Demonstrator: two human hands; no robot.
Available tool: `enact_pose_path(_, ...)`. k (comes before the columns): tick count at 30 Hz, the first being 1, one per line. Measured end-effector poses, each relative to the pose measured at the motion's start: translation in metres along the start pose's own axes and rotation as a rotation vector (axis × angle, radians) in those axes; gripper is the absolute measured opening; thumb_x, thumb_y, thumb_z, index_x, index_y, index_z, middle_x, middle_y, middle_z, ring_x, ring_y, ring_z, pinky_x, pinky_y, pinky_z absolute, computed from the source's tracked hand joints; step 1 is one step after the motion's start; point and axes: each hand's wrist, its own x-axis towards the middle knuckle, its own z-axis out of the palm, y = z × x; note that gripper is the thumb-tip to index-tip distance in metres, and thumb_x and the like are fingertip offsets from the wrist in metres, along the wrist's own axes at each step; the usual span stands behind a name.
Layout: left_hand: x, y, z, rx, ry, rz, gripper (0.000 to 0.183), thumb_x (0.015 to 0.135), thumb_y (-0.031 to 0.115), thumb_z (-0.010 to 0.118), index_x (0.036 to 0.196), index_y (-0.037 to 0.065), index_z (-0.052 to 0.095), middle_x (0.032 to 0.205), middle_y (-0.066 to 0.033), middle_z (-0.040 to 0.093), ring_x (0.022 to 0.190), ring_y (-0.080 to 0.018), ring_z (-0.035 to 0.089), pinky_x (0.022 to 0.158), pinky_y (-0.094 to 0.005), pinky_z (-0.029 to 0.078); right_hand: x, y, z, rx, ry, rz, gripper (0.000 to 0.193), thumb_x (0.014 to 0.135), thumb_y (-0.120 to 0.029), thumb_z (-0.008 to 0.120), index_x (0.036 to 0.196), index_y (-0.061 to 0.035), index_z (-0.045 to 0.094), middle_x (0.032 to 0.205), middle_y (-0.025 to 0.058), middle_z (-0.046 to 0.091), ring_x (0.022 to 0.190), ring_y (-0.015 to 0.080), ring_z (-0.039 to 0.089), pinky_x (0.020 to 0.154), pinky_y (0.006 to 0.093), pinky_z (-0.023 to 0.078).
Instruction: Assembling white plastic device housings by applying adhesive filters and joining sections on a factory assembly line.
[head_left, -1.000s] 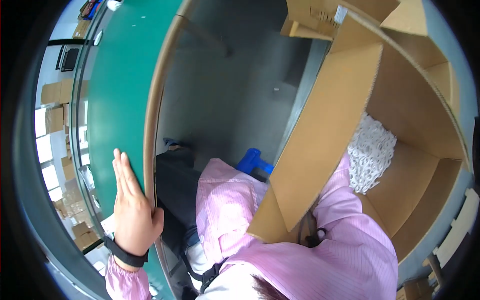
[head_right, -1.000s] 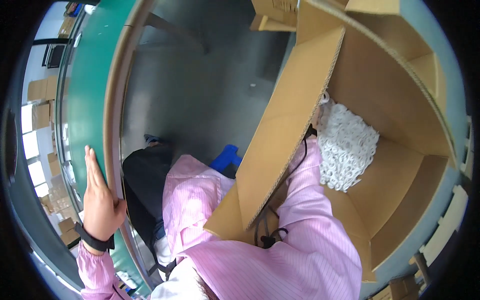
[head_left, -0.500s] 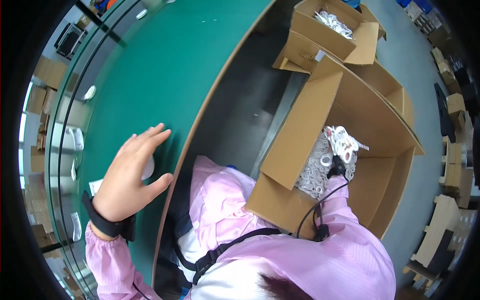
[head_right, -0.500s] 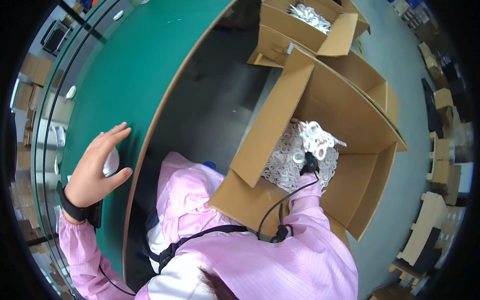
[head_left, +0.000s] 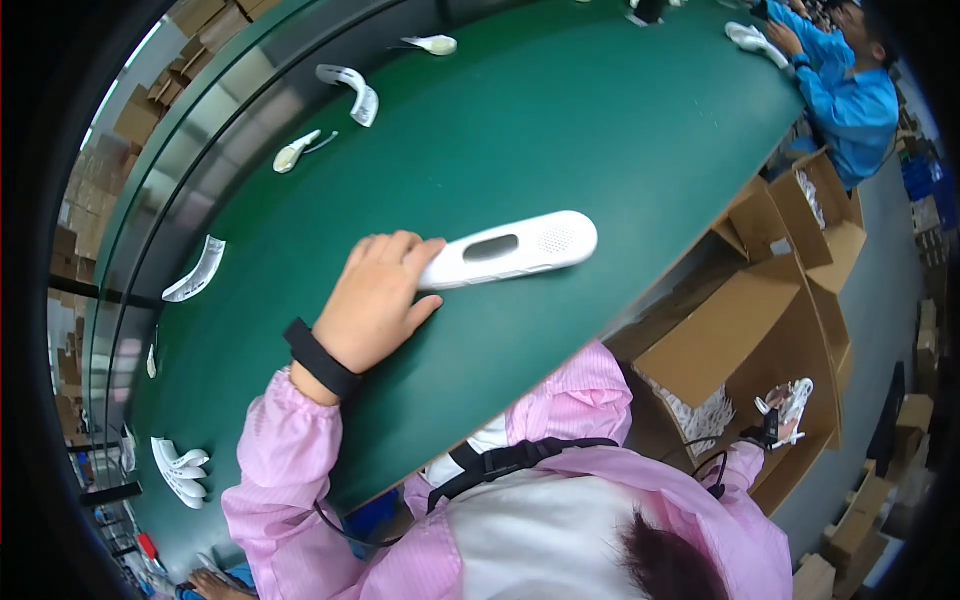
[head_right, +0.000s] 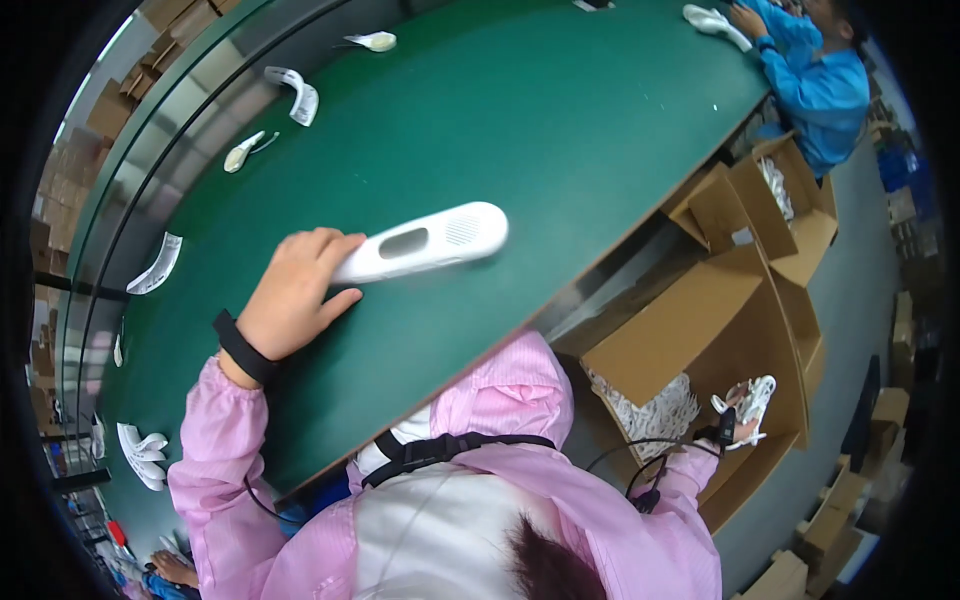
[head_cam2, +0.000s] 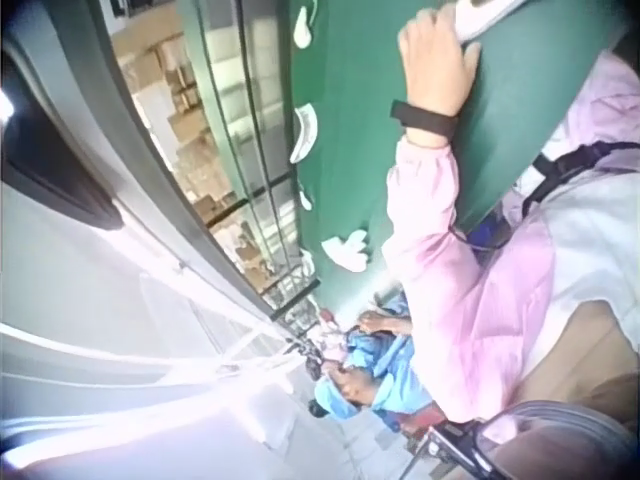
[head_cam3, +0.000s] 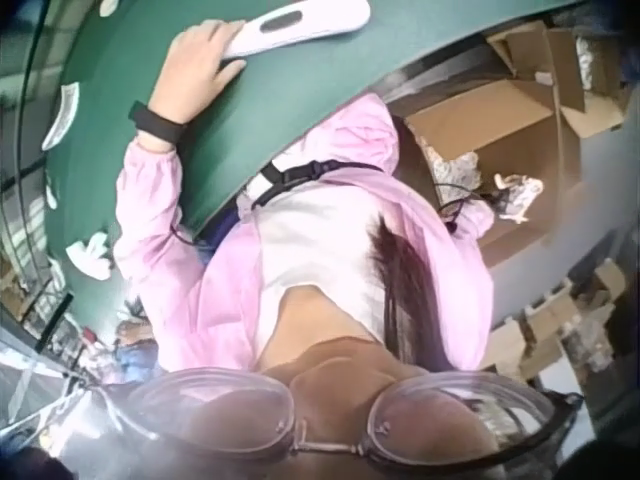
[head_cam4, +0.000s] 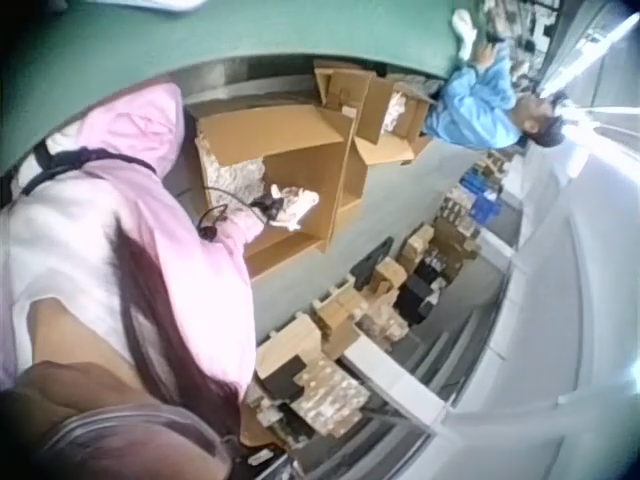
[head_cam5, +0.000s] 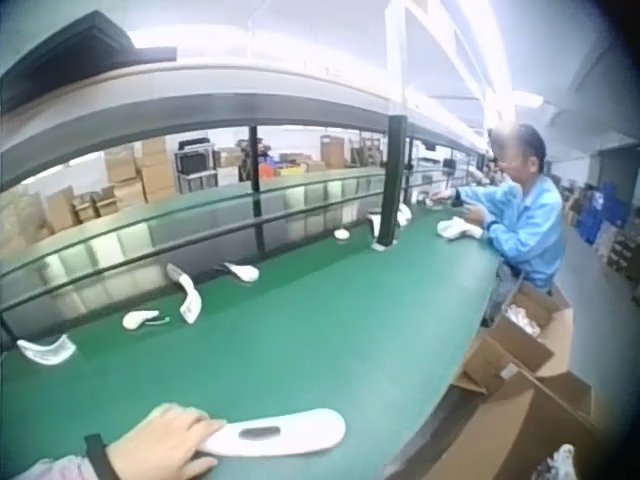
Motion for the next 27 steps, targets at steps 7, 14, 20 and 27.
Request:
enact_pose_path(7,-0.047,-0.030,-0.006,-0.067,-0.017,0.182,0.053,0.087,0.029,0.074,0.131,0.005,0.059,0.102,-0.0131,0.060,0.089,-0.0317,0.061,0.080,-0.0410,0.050,0.081,-0.004,-0.010,0.978,-0.426,0.369,0.071,0.094,-0.036,0.064,0.148,0.0062,0.043,0.148,0.0268,0.049,0.131,0.0446,0.053,0.114,0.0556,0.046)
enact_pose_path(14,-0.143,-0.074,-0.017,-0.718,-0.011,-0.165,0.027,0.098,0.020,0.057,0.111,-0.001,0.068,0.085,-0.0169,0.067,0.071,-0.0388,0.062,0.067,-0.0450,0.049,-0.055,-0.145,0.257,1.089,-1.034,0.553,0.069,0.095,-0.038,0.064,0.147,0.0026,0.045,0.146,0.0232,0.052,0.126,0.0411,0.057,0.110,0.0536,0.049)
enact_pose_path(20,-0.195,-0.075,-0.012,-0.792,0.081,-0.398,0.034,0.105,0.021,0.046,0.105,-0.006,0.067,0.082,-0.0178,0.065,0.079,-0.0345,0.059,0.072,-0.0427,0.047,-0.141,-0.154,0.358,0.479,-0.366,0.612,0.052,0.098,-0.038,0.064,0.137,-0.0055,0.055,0.127,0.0147,0.067,0.108,0.0276,0.068,0.093,0.0439,0.059)
enact_pose_path(27,-0.221,-0.071,-0.007,-0.665,0.106,-0.537,0.026,0.100,0.011,0.049,0.106,-0.007,0.066,0.088,-0.0185,0.065,0.082,-0.0347,0.059,0.073,-0.0427,0.047,-0.292,-0.205,0.446,0.088,-1.339,0.509,0.040,0.103,-0.025,0.058,0.134,0.0000,0.057,0.124,0.0102,0.068,0.109,0.0197,0.069,0.096,0.0353,0.056)
